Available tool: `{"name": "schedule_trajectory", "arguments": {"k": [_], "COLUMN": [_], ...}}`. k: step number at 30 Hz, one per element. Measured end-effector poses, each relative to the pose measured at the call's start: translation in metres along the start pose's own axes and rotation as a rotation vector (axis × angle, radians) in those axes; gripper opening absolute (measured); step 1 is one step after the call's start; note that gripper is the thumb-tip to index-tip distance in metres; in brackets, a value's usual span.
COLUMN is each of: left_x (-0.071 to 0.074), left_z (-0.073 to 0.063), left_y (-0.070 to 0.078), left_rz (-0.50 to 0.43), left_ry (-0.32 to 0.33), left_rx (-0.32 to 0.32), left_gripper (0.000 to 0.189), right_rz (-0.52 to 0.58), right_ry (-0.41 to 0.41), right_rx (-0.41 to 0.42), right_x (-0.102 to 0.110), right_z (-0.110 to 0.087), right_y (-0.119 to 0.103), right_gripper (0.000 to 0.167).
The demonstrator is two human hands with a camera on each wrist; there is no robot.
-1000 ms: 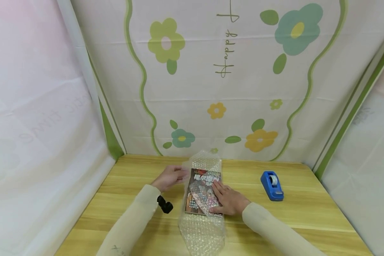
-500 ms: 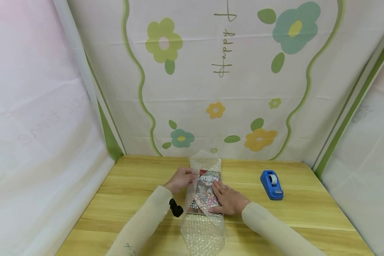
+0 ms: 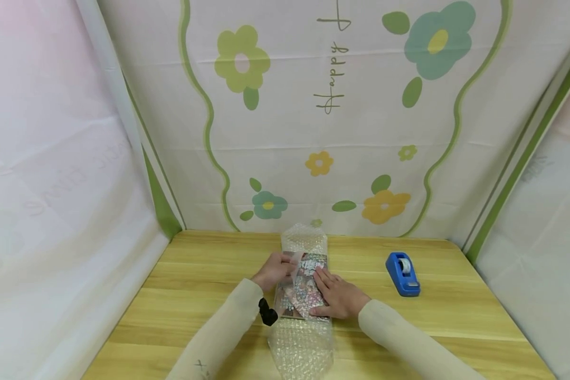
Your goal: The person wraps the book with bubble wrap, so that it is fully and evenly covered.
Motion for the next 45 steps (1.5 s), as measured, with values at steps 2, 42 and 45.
{"name": "schedule_trajectory", "arguments": {"k": [2,42,45], "left_x": [-0.001,-0.049,-0.051], "left_z": [0.001,-0.032,-0.033], "left_y": [-0.002,-0.010,-0.007], "left_rz": [0.008,1.230,1.221], "left_ry": [0.004,-0.196,-0.197], "left_rx": [-0.002,-0.441,-0.466], "left_gripper": [0.035,0.049,0.048], "right_rz": [-0.003,0.095,0.119], "right_ry": [0.001,-0.021,-0.028], "right_rx": [0.003,0.010,0.002], "right_x": [0.000,-0.003,0.001], "right_z": [0.000,0.005,0.000], "right_y": [0.000,0.008,0.014], "right_gripper": [0.103,0.104,0.103]}}
Point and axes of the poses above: each hand's wrist, its own z-axis towards the middle knuckle, its own x-axis out of the back of the hand, y = z × x, the point moved 9 cm from there along z, towards the middle knuckle, and after that the axes turned 8 degrees about -y, right-handed, at the moved point
